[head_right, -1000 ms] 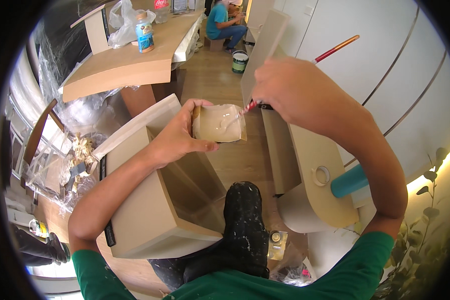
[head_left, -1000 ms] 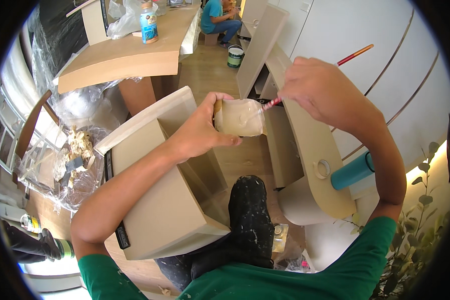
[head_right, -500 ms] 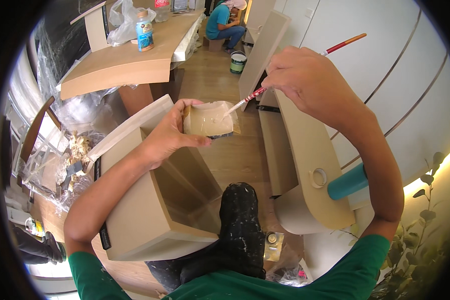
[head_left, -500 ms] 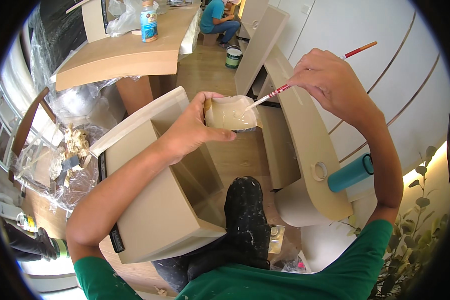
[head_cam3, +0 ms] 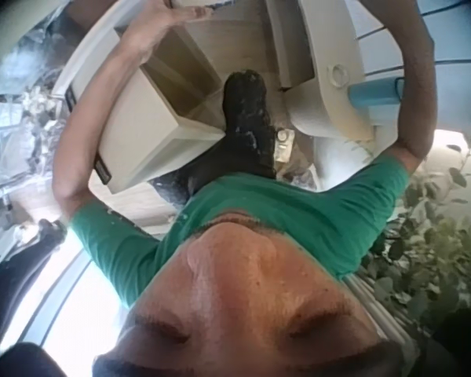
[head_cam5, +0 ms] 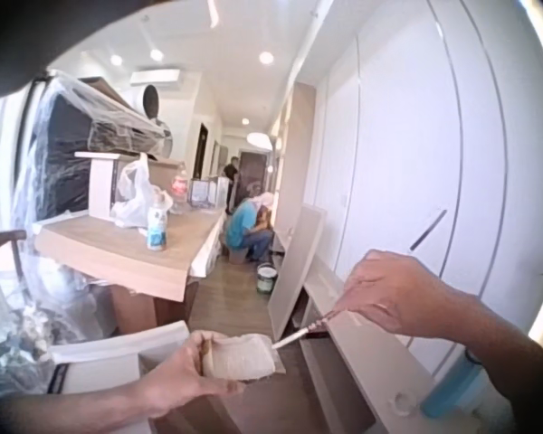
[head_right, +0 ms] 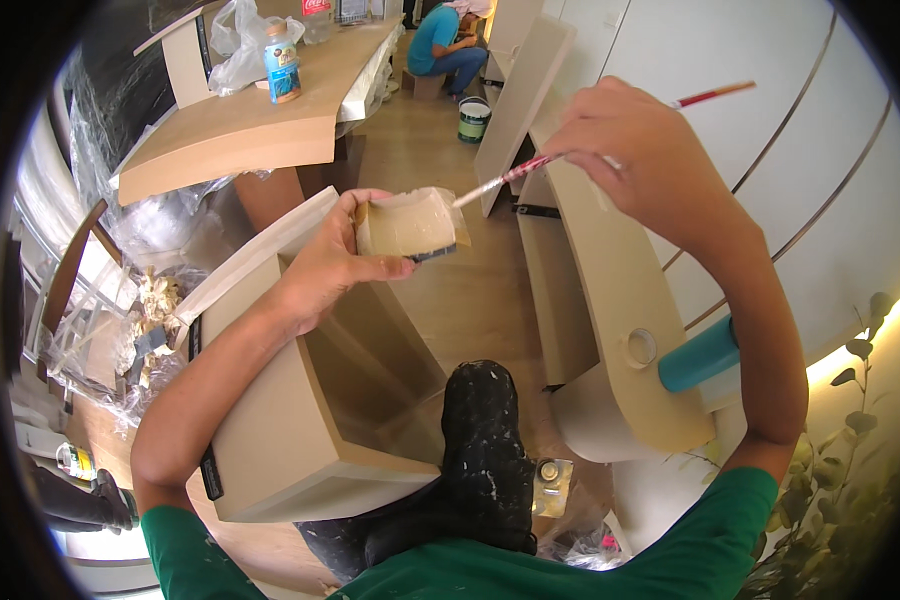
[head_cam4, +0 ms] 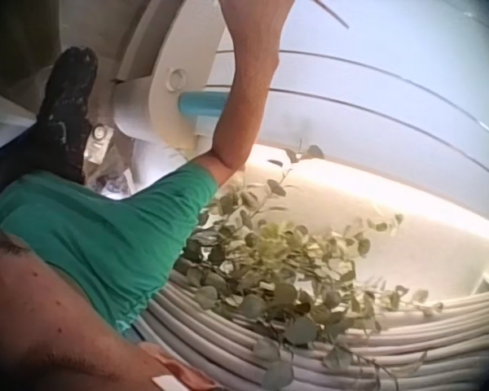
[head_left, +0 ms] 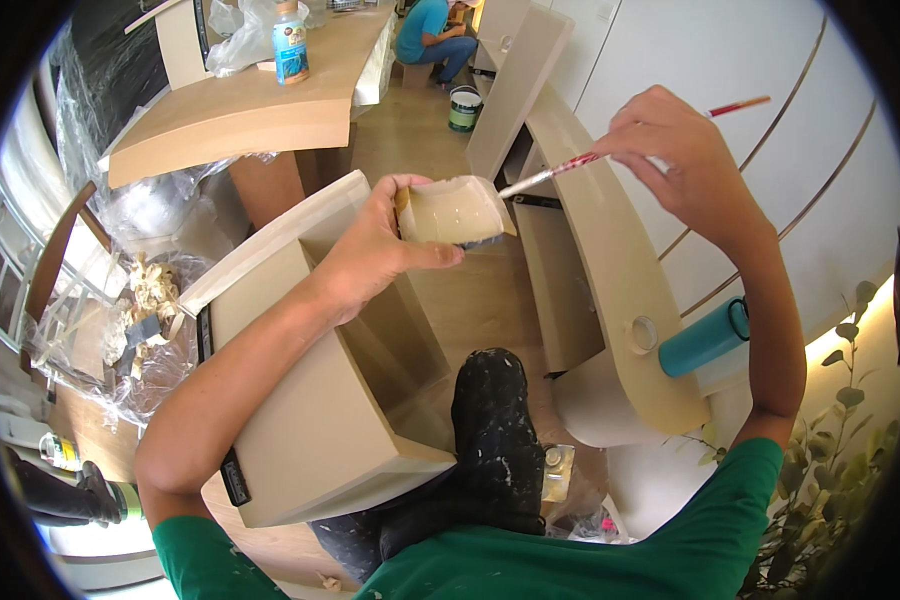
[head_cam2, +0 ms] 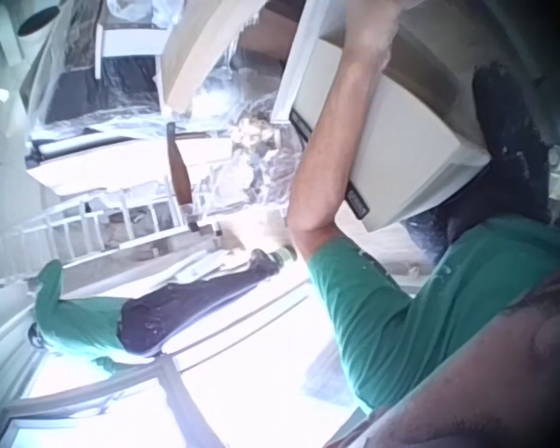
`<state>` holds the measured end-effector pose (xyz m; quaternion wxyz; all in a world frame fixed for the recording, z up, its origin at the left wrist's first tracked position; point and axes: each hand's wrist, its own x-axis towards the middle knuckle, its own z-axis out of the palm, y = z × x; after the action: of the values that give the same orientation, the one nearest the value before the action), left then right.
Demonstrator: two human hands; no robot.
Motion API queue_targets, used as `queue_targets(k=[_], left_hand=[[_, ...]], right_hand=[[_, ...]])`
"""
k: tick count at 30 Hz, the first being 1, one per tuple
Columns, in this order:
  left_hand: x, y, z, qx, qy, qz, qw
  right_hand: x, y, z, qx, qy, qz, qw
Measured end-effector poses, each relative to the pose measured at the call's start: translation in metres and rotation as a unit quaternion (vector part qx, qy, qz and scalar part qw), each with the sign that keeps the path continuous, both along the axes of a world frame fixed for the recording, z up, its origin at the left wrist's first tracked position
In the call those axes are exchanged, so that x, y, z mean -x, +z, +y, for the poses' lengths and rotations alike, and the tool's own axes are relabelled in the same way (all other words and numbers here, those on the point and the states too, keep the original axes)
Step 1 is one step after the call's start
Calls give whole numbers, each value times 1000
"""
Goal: The person sands the interior and edges of a wooden drawer unit using a sanding block and applies a liquid coating to the edges with a brush.
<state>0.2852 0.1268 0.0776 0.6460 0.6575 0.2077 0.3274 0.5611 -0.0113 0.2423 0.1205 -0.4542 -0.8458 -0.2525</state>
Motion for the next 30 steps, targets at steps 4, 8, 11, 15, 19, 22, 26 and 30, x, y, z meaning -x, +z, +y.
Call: queue_targets(k=[4, 8, 11, 15, 19, 22, 26, 30], left_hand=[[9, -4, 10, -16, 73, 12, 997], [10, 2, 18, -20, 83, 9, 996], [4, -1, 25, -73, 81, 23, 994], [-17, -7, 40, -102, 85, 58, 990], [-24, -5, 51, -77, 53, 98, 991], [-33, -6, 50, -77, 48, 147, 985], [-43, -7, 53, -111, 43, 211, 970], [-43, -11, 54, -127, 67, 236, 961]], right_hand=[[-24, -40, -4, 30, -49, 190, 980], [-60, -153, -8, 118, -120, 491, 855], [-60, -252, -10, 193, -135, 633, 738], [-66, -419, -13, 231, -194, 718, 627], [-42, -562, -26, 273, -256, 736, 563], [-19, -610, -39, 291, -284, 735, 542], [-7, -644, -55, 275, -283, 736, 550], [-4, -660, -51, 270, -298, 707, 582]])
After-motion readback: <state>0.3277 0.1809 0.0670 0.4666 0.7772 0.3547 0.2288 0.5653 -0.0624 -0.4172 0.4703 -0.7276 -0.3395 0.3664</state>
